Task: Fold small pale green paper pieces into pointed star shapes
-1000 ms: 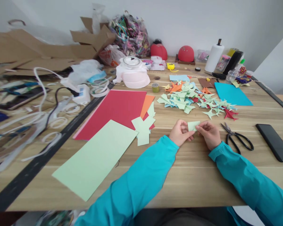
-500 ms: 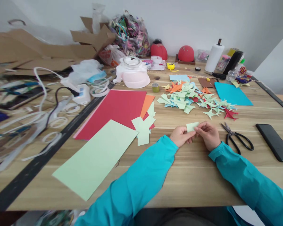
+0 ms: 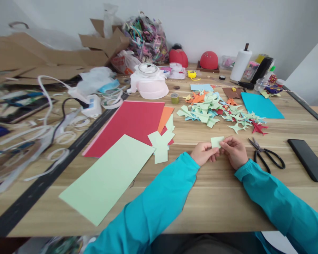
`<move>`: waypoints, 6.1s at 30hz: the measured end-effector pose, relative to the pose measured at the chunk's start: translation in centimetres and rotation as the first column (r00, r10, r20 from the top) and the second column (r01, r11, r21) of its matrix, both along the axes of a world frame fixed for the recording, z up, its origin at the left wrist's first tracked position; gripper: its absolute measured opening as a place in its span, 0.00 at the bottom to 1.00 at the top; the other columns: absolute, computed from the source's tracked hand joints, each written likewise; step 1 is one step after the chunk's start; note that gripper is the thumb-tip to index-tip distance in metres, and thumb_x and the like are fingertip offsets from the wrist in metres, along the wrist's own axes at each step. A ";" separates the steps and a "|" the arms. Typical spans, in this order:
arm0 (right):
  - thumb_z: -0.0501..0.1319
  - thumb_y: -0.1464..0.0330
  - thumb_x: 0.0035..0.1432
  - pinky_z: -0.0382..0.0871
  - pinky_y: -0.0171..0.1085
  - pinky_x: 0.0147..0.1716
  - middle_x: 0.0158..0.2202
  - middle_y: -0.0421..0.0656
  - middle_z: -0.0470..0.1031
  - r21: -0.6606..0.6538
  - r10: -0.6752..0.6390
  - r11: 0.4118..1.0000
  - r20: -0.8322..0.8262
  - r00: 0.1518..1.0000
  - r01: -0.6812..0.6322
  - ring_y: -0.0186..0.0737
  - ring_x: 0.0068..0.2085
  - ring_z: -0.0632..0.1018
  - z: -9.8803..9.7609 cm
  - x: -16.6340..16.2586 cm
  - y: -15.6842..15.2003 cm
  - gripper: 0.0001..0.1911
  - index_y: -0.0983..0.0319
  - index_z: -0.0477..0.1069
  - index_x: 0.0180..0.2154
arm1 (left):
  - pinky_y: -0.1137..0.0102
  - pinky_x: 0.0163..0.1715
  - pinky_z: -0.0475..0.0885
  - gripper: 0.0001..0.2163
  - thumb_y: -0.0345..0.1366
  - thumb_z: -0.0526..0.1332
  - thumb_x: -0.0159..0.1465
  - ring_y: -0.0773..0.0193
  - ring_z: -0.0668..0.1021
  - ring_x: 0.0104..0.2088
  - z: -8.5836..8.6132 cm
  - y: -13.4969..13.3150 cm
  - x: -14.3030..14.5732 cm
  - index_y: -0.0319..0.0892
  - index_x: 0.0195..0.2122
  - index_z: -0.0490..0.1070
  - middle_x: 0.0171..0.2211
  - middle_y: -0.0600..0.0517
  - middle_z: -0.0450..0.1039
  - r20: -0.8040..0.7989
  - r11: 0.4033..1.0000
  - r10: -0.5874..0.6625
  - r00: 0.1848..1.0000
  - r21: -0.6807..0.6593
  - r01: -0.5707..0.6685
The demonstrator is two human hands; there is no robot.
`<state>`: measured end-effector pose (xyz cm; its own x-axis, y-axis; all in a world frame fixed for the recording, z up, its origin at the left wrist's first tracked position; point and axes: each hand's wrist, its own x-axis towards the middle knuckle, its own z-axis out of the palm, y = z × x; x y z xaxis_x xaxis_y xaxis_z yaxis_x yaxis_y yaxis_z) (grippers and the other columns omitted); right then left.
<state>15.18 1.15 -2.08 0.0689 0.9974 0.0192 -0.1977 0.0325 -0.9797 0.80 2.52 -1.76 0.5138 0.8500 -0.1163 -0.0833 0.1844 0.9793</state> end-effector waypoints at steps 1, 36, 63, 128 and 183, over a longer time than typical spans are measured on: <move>0.68 0.65 0.40 0.63 0.30 0.19 0.16 0.35 0.68 -0.006 -0.010 1.000 -0.007 1.000 0.010 0.29 0.18 0.69 0.0 0.0 0.0 0.12 0.62 0.65 0.25 | 0.78 0.15 0.62 0.12 0.41 0.61 0.52 0.73 0.70 0.15 0.1 0.0 0.0 0.34 0.22 0.68 0.17 0.52 0.69 0.004 1.000 -0.001 1.000 -0.005 0.001; 0.69 0.70 0.37 0.58 0.25 0.14 0.14 0.34 0.67 -0.064 -0.095 0.994 -0.158 0.983 0.086 0.25 0.15 0.67 0.6 -0.2 0.2 0.13 0.64 0.65 0.22 | 0.77 0.16 0.63 0.13 0.41 0.61 0.52 0.72 0.70 0.15 0.3 0.1 -0.2 0.34 0.21 0.66 0.16 0.53 0.68 0.003 0.998 -0.014 1.000 -0.056 0.014; 0.69 0.69 0.38 0.59 0.25 0.15 0.14 0.33 0.67 -0.042 -0.102 0.994 -0.109 0.989 0.098 0.25 0.16 0.67 0.6 0.0 0.2 0.13 0.63 0.65 0.24 | 0.74 0.17 0.66 0.10 0.38 0.55 0.56 0.70 0.72 0.18 0.1 0.1 -0.3 0.34 0.26 0.67 0.23 0.50 0.69 0.060 0.996 -0.043 0.997 -0.079 0.048; 0.58 0.54 0.49 0.49 0.30 0.12 0.08 0.36 0.60 -0.053 0.365 0.929 0.318 0.875 -0.368 0.26 0.11 0.58 1.3 0.2 -0.7 0.24 0.63 0.63 0.13 | 0.75 0.18 0.63 0.16 0.45 0.64 0.47 0.71 0.71 0.18 0.2 -0.1 -0.4 0.34 0.22 0.68 0.20 0.51 0.70 0.037 0.996 -0.081 0.996 0.025 0.080; 0.58 0.56 0.51 0.42 0.30 0.11 0.05 0.35 0.56 -0.114 0.258 0.963 0.148 0.955 -0.243 0.24 0.09 0.54 0.2 0.5 -0.3 0.24 0.65 0.62 0.12 | 0.75 0.14 0.63 0.16 0.45 0.66 0.44 0.71 0.70 0.13 0.4 0.7 -0.5 0.35 0.20 0.67 0.18 0.53 0.70 0.222 0.982 0.135 0.966 -0.157 -0.101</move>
<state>15.70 0.82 -1.90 -0.1800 0.9800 -0.0845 -0.0285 -0.0910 -0.9954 0.35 3.21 -1.33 0.4382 0.8893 -0.1311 -0.3330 0.2961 0.8953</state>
